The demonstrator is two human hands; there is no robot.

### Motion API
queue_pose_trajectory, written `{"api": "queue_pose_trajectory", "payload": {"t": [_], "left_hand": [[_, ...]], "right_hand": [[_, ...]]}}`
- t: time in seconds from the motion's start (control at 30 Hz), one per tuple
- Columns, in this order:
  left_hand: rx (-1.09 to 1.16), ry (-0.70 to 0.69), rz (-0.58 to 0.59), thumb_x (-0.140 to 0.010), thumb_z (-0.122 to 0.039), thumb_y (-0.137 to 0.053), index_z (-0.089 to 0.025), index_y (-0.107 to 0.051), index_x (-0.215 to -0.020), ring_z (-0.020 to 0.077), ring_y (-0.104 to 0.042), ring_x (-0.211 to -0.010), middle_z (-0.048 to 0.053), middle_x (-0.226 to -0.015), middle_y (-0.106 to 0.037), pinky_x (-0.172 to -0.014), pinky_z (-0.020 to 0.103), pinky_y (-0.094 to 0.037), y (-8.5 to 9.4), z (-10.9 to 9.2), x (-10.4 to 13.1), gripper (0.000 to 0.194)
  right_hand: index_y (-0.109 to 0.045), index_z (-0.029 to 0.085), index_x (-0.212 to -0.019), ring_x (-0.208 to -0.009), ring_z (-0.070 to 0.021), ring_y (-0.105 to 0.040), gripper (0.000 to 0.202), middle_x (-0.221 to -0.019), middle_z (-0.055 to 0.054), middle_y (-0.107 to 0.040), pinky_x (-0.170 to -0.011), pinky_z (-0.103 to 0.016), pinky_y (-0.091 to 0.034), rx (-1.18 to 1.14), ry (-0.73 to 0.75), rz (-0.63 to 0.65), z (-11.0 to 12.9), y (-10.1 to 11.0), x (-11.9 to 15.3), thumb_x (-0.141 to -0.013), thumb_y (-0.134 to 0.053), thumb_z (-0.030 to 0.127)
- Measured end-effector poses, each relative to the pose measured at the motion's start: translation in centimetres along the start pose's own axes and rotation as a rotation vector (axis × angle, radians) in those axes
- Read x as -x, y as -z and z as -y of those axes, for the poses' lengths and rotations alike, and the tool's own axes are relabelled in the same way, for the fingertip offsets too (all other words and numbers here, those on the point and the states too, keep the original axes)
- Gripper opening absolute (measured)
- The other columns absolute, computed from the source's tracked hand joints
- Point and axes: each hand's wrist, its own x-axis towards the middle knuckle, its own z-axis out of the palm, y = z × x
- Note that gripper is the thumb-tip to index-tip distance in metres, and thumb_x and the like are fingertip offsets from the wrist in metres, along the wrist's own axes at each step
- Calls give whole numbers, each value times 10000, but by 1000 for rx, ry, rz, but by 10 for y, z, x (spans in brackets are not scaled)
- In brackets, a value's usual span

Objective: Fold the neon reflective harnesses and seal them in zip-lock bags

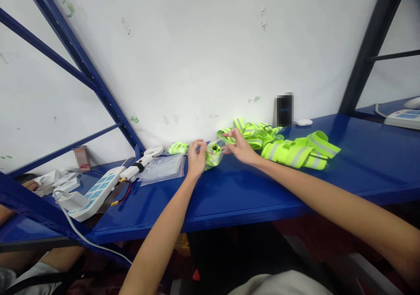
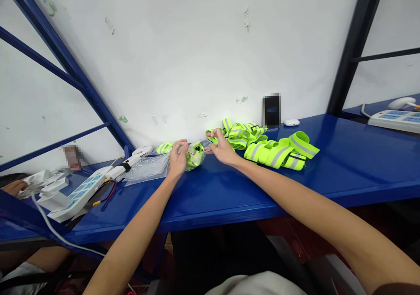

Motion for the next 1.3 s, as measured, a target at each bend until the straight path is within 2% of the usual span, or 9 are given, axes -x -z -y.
{"api": "queue_pose_trajectory", "payload": {"t": [0.17, 0.3, 0.5, 0.63, 0.73, 0.87, 1.0, 1.17, 1.3], "left_hand": [[-229, 118, 83, -984, -425, -345, -237, -548, -1194, 224, -526, -1206, 87, -1245, -602, -1070, 409, -370, -3, 10, 5, 348], [-241, 256, 279, -972, -454, -333, -226, -597, -1069, 245, -565, -1123, 90, -1132, -647, -1019, 429, -394, -6, 23, 1, 363], [-251, 248, 272, -953, -413, -364, -209, -584, -979, 248, -548, -1076, 97, -1035, -625, -1008, 430, -380, -6, 30, -2, 301], [-206, 184, 258, -945, -368, -399, -211, -576, -956, 234, -524, -1070, 85, -1042, -608, -1018, 398, -373, -6, 24, 3, 237], [-251, 119, 207, -936, -341, -427, -217, -581, -960, 237, -490, -1092, 81, -1050, -590, -1046, 395, -351, -7, 16, 6, 199], [-348, 222, 173, -956, -430, -387, -247, -589, -1043, 273, -467, -1129, 91, -1075, -551, -1044, 459, -345, 0, 15, 5, 286], [-482, 259, 159, -950, -514, -377, -249, -595, -1102, 327, -439, -1176, 122, -1110, -526, -1042, 513, -322, 9, 23, 4, 375], [-484, 175, 130, -932, -464, -456, -240, -609, -1051, 305, -461, -1115, 103, -1043, -537, -1019, 471, -351, 4, 20, 9, 296], [-344, 66, -86, -914, -350, -499, -219, -580, -934, 237, -501, -1046, 68, -1007, -568, -1009, 393, -370, 4, 5, -3, 155]], "right_hand": [[-614, 185, -773, -1186, -259, -567, 204, -1230, -128, -582, -1018, -441, -439, 562, 286, 55, 0, 1, 1, -822, -438, 93], [-686, 154, -939, -1055, -263, -605, 174, -1090, -127, -646, -984, -408, -444, 753, 172, 103, 1, 2, 1, -812, -578, 203], [-716, 171, -845, -968, -263, -606, 180, -962, -104, -677, -891, -360, -457, 925, 39, 193, -6, 13, 3, -818, -641, 332], [-655, 186, -673, -775, -206, -610, 126, -760, -53, -665, -769, -302, -465, 920, -56, 290, -8, 12, 6, -792, -614, 196], [-586, 191, -652, -755, -210, -589, 164, -830, -88, -629, -733, -316, -468, 1021, 1, 285, -2, 10, 16, -815, -582, 184], [-519, 208, -699, -854, -231, -582, 238, -917, -111, -575, -762, -350, -473, 1029, 224, 158, 30, 26, 25, -921, -442, 242], [-503, 219, -740, -792, -222, -545, 201, -821, -76, -560, -717, -343, -433, 965, 367, -206, 90, 58, 15, -916, -406, 228], [-487, 219, -690, -619, -171, -457, 192, -647, -18, -523, -647, -318, -351, 1134, 460, 49, 153, 69, -4, -881, -495, 228], [-500, 203, -769, -588, -143, -438, 148, -654, -11, -517, -637, -315, -346, 1033, 424, -282, 171, 60, -20, -900, -449, 154]]}}
